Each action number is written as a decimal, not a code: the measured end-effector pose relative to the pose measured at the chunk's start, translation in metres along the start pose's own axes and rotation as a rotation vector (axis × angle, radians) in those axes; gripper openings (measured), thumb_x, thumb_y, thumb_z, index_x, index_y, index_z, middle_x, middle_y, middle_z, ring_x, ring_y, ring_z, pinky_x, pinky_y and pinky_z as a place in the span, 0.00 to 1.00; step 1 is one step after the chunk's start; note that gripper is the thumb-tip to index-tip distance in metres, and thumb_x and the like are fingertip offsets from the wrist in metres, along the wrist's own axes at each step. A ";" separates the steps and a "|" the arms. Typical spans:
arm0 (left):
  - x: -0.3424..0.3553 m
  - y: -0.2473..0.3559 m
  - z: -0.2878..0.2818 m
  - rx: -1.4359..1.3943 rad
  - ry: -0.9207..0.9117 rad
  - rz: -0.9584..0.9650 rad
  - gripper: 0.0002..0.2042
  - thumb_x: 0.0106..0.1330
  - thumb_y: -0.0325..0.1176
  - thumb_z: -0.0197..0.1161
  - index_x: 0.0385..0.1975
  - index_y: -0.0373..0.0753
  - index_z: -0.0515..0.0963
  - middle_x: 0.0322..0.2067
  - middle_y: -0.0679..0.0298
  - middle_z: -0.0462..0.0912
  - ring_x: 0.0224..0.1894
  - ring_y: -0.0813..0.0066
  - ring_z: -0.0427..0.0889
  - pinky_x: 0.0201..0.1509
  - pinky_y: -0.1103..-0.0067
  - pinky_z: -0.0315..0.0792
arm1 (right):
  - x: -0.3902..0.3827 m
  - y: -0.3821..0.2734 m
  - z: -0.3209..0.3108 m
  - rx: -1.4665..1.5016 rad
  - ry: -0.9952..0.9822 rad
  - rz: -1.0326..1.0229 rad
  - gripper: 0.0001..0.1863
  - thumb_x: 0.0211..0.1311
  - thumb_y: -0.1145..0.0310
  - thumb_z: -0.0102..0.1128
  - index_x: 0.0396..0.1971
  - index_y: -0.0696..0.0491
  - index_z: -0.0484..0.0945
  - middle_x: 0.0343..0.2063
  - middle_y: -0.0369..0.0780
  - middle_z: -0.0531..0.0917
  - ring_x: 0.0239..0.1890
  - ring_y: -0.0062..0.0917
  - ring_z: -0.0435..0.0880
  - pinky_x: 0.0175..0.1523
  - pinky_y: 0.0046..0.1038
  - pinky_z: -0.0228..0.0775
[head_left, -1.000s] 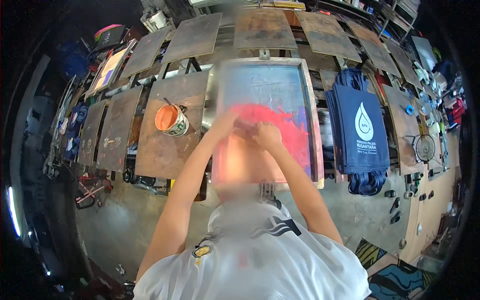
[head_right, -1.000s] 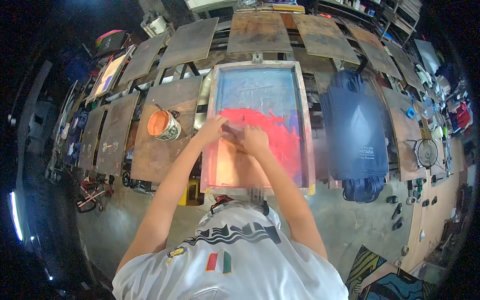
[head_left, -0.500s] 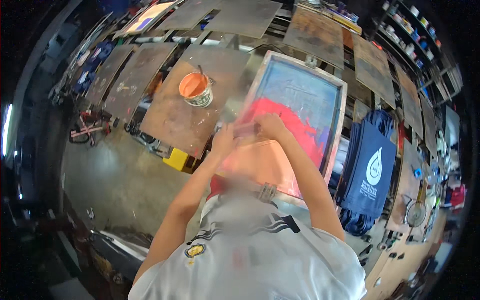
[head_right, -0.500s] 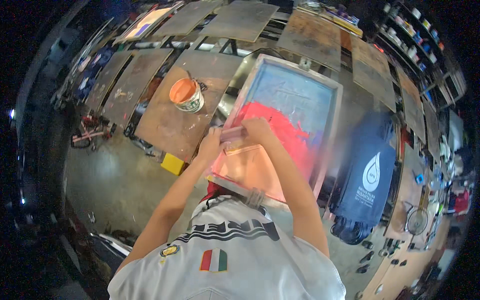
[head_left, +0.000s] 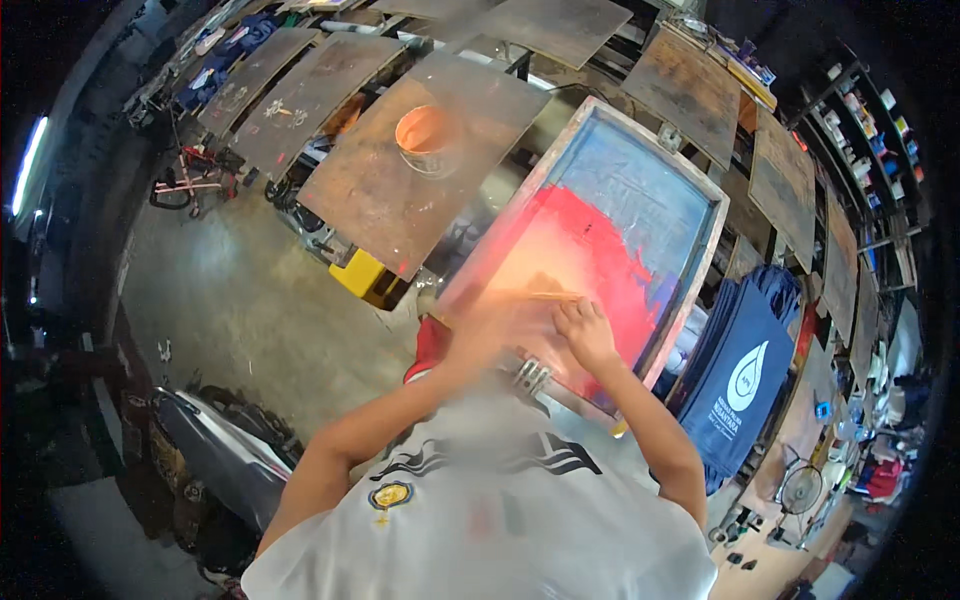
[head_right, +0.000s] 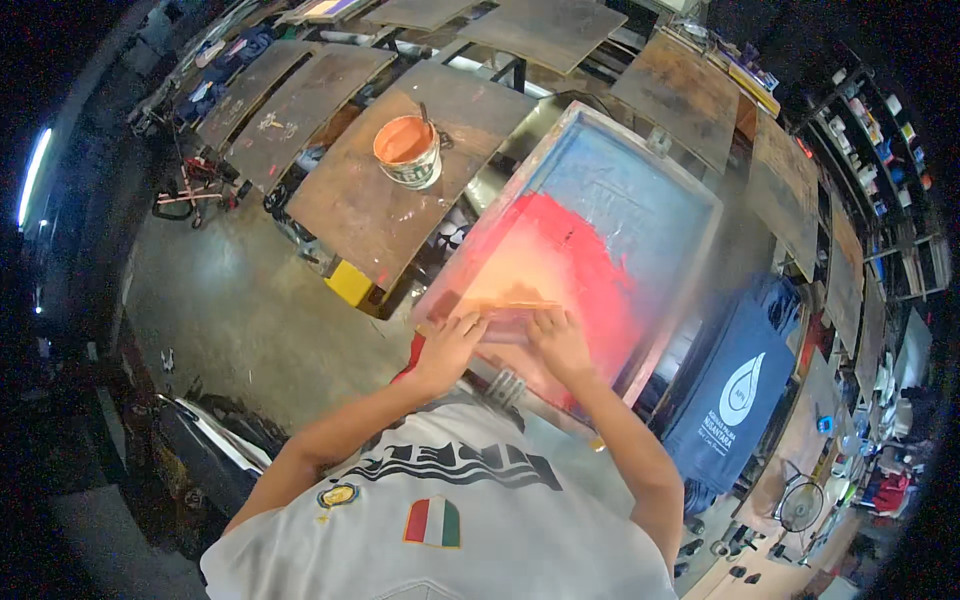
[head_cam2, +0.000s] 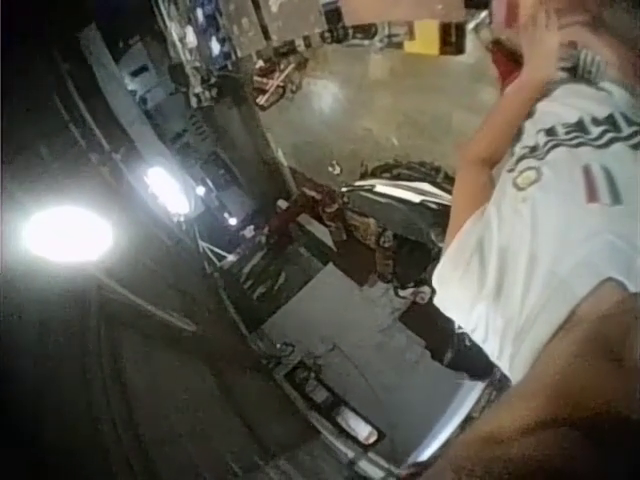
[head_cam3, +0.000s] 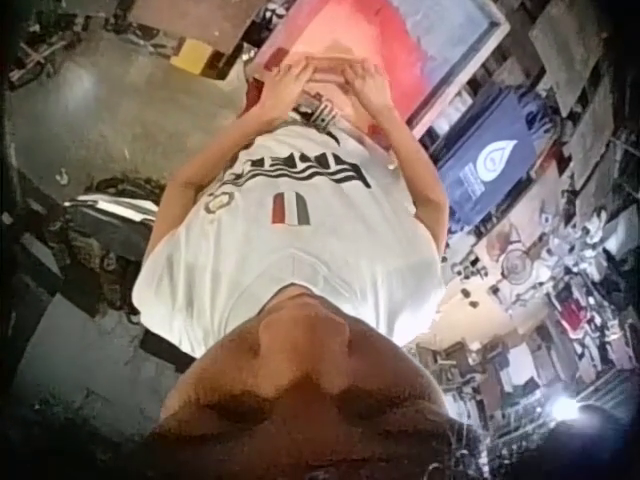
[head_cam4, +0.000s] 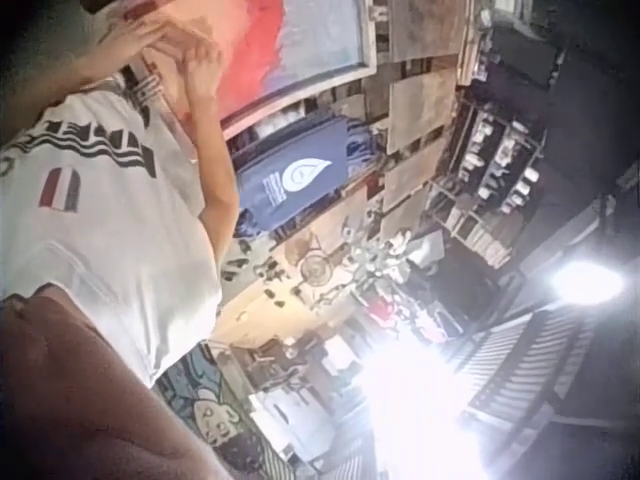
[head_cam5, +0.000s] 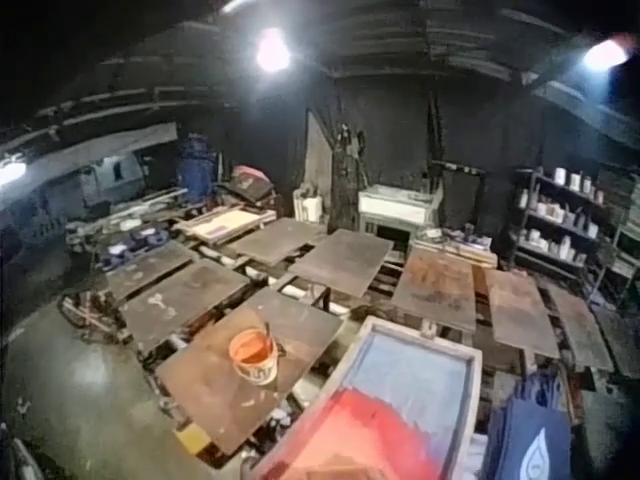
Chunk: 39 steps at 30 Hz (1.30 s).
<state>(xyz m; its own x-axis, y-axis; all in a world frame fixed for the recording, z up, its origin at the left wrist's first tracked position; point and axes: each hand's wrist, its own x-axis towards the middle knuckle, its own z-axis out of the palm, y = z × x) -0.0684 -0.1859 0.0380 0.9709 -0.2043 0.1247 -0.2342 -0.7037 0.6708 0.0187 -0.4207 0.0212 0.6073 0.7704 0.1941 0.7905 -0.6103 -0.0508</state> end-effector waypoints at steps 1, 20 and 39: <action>-0.004 0.000 0.006 -0.007 -0.006 -0.007 0.23 0.60 0.28 0.57 0.58 0.34 0.72 0.52 0.56 0.76 0.51 0.55 0.75 0.54 0.62 0.71 | -0.005 -0.005 0.001 -0.016 0.023 0.001 0.13 0.51 0.67 0.61 0.38 0.50 0.80 0.39 0.37 0.81 0.46 0.31 0.76 0.49 0.35 0.72; 0.021 0.008 0.033 -0.264 -0.367 0.046 0.19 0.54 0.29 0.69 0.47 0.37 0.81 0.44 0.57 0.76 0.52 0.56 0.74 0.55 0.62 0.69 | -0.070 -0.003 -0.024 0.020 -0.110 0.106 0.11 0.48 0.69 0.58 0.34 0.52 0.81 0.38 0.36 0.80 0.46 0.30 0.77 0.48 0.32 0.75; 0.093 -0.056 -0.034 -0.161 -0.351 0.317 0.16 0.63 0.27 0.63 0.52 0.37 0.79 0.49 0.56 0.82 0.58 0.54 0.76 0.62 0.67 0.71 | 0.001 -0.064 -0.003 0.013 0.083 0.647 0.05 0.43 0.74 0.63 0.25 0.55 0.82 0.27 0.44 0.84 0.33 0.40 0.83 0.38 0.43 0.78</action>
<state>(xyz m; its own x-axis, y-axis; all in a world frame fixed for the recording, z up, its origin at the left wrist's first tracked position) 0.0372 -0.1426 0.0364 0.7718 -0.6271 0.1054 -0.4772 -0.4616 0.7478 -0.0312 -0.3817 0.0279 0.9531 0.2314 0.1952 0.2688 -0.9434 -0.1941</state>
